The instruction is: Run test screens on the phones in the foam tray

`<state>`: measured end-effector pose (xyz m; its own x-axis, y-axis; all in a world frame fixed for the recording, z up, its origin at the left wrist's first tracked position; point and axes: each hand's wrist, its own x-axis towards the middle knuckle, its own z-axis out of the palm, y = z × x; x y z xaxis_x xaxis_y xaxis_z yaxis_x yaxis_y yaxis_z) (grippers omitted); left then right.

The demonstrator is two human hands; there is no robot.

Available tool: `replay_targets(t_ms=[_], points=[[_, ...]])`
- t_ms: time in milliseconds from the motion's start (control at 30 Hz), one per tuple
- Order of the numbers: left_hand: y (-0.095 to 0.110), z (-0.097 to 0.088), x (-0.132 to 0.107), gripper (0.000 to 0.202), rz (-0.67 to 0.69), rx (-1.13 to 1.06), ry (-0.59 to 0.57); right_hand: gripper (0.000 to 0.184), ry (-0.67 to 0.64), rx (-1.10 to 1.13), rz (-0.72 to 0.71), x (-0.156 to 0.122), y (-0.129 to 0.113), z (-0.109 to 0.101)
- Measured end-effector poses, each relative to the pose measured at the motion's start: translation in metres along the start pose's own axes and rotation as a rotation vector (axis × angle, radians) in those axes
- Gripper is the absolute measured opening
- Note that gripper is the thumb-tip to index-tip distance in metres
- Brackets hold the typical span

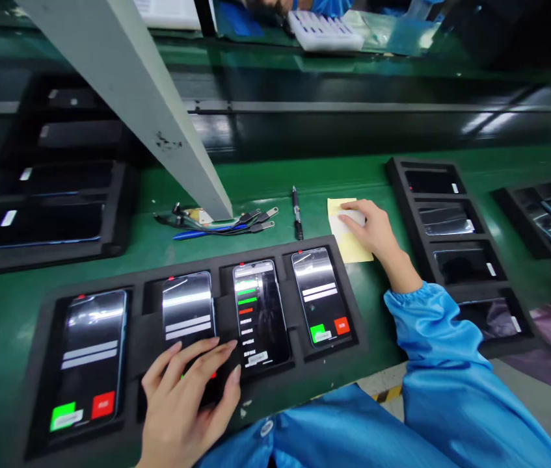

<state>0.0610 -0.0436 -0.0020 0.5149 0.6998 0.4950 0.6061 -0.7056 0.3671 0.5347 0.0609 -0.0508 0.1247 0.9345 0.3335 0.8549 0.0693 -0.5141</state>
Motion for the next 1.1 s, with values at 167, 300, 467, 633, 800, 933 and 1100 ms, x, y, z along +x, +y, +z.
replay_targets(t_ms=[167,300,467,633,800,933,1100], points=[[0.004,-0.002,-0.001,0.022,-0.036,-0.010,-0.007,0.019,0.008,0.022,0.028,-0.003,-0.003,-0.001],[0.010,-0.003,-0.001,0.021,-0.104,-0.026,-0.012,0.018,0.033,0.039,0.089,-0.003,0.000,-0.001],[0.013,-0.004,-0.002,0.024,-0.137,-0.041,0.007,0.020,0.039,0.102,0.108,-0.006,-0.027,-0.015],[0.013,-0.006,-0.002,0.026,-0.131,-0.066,-0.001,0.006,-0.191,0.259,-0.053,-0.047,-0.136,-0.027],[0.014,-0.006,-0.002,0.026,-0.121,-0.080,0.004,0.010,-0.429,0.306,-0.175,-0.081,-0.210,0.004],[0.015,-0.007,-0.002,0.024,-0.106,-0.093,0.038,0.010,-0.353,0.173,-0.212,-0.086,-0.209,0.023],[0.015,-0.006,-0.005,0.026,-0.106,-0.106,0.056,0.005,-0.232,0.073,-0.188,-0.093,-0.200,0.029]])
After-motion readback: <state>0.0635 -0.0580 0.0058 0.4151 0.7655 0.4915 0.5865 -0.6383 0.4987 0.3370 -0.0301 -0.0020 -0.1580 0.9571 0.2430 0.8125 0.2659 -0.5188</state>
